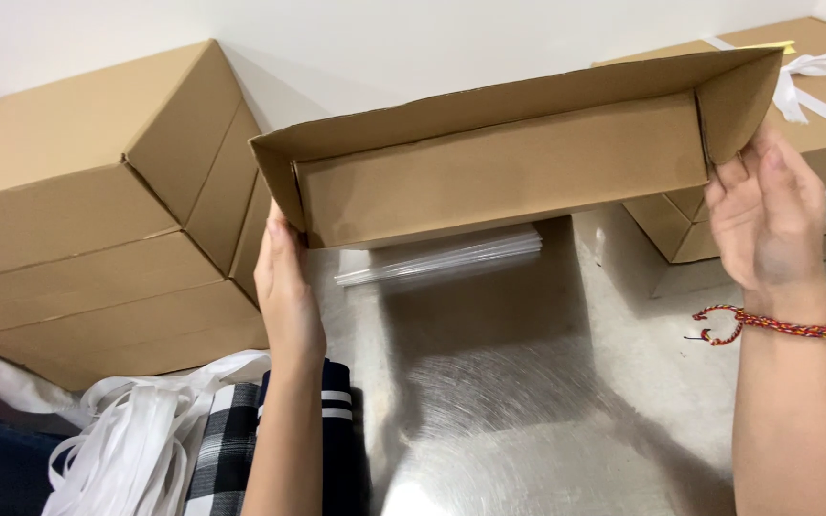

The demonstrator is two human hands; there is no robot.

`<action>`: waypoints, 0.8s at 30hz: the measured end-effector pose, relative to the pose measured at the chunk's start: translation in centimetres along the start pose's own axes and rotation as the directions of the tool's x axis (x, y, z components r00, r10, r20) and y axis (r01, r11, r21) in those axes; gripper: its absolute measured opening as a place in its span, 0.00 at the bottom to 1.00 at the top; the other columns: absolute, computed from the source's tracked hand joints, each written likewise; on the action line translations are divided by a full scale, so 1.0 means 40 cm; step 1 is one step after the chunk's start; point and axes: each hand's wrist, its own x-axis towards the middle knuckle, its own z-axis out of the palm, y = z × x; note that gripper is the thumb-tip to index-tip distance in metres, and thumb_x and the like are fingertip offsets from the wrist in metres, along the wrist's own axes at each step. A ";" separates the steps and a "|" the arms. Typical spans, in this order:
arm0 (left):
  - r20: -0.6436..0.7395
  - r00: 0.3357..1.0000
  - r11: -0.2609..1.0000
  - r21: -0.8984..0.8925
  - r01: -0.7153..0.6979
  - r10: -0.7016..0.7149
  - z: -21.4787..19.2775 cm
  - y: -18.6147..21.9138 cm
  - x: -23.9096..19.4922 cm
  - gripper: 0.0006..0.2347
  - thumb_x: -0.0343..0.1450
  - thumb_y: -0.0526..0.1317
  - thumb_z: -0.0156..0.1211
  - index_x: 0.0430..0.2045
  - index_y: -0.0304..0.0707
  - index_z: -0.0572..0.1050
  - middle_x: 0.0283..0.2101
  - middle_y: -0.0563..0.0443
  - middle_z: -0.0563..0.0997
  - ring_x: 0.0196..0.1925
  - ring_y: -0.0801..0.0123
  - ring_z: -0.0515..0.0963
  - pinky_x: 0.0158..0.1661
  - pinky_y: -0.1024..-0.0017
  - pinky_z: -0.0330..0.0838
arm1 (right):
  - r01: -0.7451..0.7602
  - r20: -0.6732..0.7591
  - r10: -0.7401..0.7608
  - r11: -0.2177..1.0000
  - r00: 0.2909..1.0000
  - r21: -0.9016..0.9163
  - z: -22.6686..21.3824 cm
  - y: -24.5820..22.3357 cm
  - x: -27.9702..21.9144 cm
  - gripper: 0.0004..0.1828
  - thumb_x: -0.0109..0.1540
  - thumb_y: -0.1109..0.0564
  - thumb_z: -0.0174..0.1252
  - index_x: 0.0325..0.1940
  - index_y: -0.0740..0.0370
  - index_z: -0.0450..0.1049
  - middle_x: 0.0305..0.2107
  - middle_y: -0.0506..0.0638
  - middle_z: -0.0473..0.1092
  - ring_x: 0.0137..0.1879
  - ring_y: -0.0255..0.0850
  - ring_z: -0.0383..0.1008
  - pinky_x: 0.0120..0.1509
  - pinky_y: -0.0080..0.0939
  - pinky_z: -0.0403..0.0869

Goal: The person places a plastic-wrapped item into a cardboard box, closes the lid, and then ties a white ribbon around the box. They form a neat bow on top to complete the packaging.

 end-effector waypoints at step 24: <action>0.009 0.999 0.998 0.037 -0.044 0.043 -0.005 -0.052 -0.012 0.32 0.79 0.61 0.26 0.78 0.44 0.42 0.83 0.35 0.46 0.82 0.39 0.53 0.71 0.40 0.56 | -0.042 0.008 0.117 0.295 0.993 0.955 0.112 -0.068 -0.004 0.42 0.72 0.65 0.34 0.93 0.61 0.41 0.83 0.72 0.46 0.81 0.75 0.48 0.80 0.79 0.49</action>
